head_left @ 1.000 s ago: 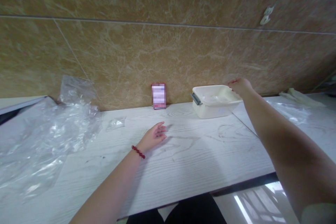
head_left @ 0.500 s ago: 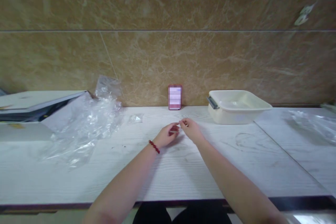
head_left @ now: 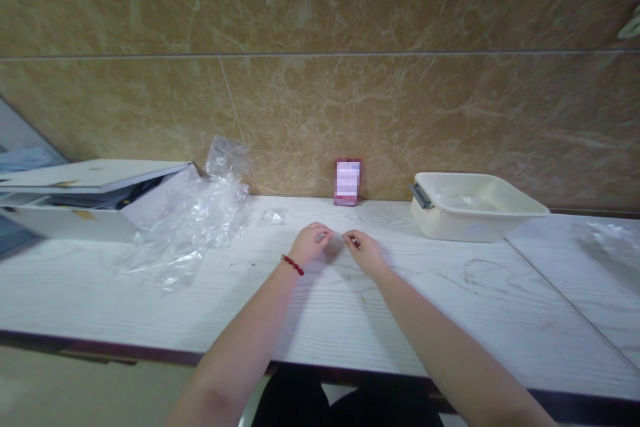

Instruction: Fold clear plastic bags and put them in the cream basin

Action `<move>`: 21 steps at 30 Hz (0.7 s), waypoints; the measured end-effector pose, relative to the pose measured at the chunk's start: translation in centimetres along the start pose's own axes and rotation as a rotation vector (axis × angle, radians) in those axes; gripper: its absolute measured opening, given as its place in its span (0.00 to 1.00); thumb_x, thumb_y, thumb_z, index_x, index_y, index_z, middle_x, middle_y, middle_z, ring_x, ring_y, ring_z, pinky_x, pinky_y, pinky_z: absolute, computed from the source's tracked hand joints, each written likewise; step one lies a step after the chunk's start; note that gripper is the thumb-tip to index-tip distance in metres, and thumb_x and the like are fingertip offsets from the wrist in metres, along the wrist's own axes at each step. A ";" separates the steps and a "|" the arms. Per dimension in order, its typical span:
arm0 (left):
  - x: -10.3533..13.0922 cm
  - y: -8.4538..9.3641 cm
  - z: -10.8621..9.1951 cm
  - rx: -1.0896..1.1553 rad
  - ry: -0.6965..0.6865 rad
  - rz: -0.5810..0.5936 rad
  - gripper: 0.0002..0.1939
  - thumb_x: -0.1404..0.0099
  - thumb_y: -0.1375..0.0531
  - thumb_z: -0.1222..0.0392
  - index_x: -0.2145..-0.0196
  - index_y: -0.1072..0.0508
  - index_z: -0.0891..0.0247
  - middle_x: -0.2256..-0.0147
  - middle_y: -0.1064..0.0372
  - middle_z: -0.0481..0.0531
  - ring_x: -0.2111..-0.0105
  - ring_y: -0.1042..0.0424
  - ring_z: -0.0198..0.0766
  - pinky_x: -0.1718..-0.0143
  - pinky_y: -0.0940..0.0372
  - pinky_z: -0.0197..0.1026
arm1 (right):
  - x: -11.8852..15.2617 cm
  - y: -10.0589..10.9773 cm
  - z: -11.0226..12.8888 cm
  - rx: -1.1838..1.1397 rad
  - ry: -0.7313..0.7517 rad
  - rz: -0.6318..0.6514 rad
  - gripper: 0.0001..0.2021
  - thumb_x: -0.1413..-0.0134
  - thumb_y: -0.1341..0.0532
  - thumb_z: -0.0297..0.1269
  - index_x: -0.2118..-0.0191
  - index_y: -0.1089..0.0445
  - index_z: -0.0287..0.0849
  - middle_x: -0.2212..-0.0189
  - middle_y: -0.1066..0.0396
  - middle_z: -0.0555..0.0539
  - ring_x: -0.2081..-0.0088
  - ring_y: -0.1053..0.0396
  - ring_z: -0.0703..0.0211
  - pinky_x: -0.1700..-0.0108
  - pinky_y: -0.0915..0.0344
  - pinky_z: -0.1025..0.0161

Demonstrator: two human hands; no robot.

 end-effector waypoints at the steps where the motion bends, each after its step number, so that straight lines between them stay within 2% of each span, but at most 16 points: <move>1: 0.0 0.9 0.5 -0.043 0.027 -0.039 0.14 0.42 0.49 0.55 0.71 0.27 0.64 0.68 0.30 0.55 0.65 0.34 0.38 0.60 0.39 0.40 | 0.0 -0.1 -0.1 -0.004 0.000 0.001 0.10 0.51 0.50 0.41 0.69 0.35 0.46 0.71 0.31 0.50 0.73 0.37 0.62 0.68 0.41 0.64; 4: 0.4 4.3 2.3 -0.168 0.141 -0.145 0.15 0.42 0.49 0.53 0.72 0.27 0.64 0.68 0.30 0.56 0.64 0.33 0.40 0.58 0.40 0.42 | 0.1 -0.2 -0.1 -0.001 0.000 0.001 0.09 0.52 0.49 0.40 0.69 0.34 0.46 0.70 0.31 0.50 0.73 0.38 0.62 0.68 0.40 0.65; 7: 1.6 8.6 4.9 -0.293 0.290 -0.223 0.14 0.42 0.49 0.56 0.66 0.27 0.65 0.65 0.30 0.56 0.63 0.34 0.41 0.58 0.40 0.42 | 0.2 -0.2 0.0 -0.004 0.010 0.002 0.09 0.52 0.49 0.39 0.69 0.34 0.45 0.71 0.31 0.50 0.73 0.38 0.63 0.69 0.40 0.65; 10: 3.9 13.0 8.4 -0.435 0.547 -0.220 0.16 0.45 0.48 0.59 0.60 0.30 0.66 0.61 0.32 0.58 0.65 0.33 0.42 0.60 0.39 0.42 | 0.2 -0.3 0.1 -0.009 0.015 0.007 0.10 0.52 0.49 0.39 0.69 0.33 0.44 0.72 0.32 0.49 0.73 0.37 0.63 0.69 0.40 0.66; 14: 7.3 17.8 12.1 -0.718 0.755 -0.230 0.22 0.46 0.47 0.56 0.54 0.34 0.65 0.56 0.37 0.62 0.57 0.37 0.50 0.58 0.42 0.48 | 0.1 -0.5 -0.1 -0.012 0.000 -0.001 0.11 0.53 0.49 0.40 0.70 0.33 0.42 0.74 0.32 0.49 0.74 0.37 0.64 0.70 0.40 0.67; 17: 9.4 19.9 14.0 -0.896 0.814 -0.295 0.28 0.47 0.46 0.51 0.49 0.40 0.65 0.50 0.44 0.65 0.52 0.44 0.55 0.56 0.46 0.53 | 0.0 -0.7 -0.2 -0.018 0.009 -0.001 0.11 0.53 0.49 0.41 0.70 0.33 0.42 0.75 0.32 0.49 0.74 0.37 0.65 0.70 0.40 0.67; 19: 10.3 20.2 15.4 -0.924 0.836 -0.256 0.30 0.48 0.47 0.49 0.48 0.41 0.63 0.48 0.48 0.65 0.50 0.48 0.57 0.55 0.48 0.55 | 0.0 -0.7 -0.3 -0.013 0.012 -0.005 0.11 0.53 0.49 0.41 0.70 0.33 0.42 0.75 0.32 0.49 0.74 0.37 0.65 0.70 0.40 0.67; 21: 10.8 19.9 16.8 -0.856 0.836 -0.157 0.26 0.46 0.48 0.50 0.50 0.38 0.62 0.48 0.47 0.64 0.50 0.47 0.56 0.56 0.48 0.55 | 0.0 -0.7 -0.4 -0.014 0.010 -0.006 0.11 0.53 0.48 0.41 0.70 0.33 0.42 0.75 0.32 0.49 0.74 0.37 0.65 0.70 0.40 0.67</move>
Point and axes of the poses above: each hand's wrist, its own x-axis away from the middle knuckle, its own y-axis out of the back of the hand, z = x × y, the point moved 5 cm from there along -x, towards the middle knuckle
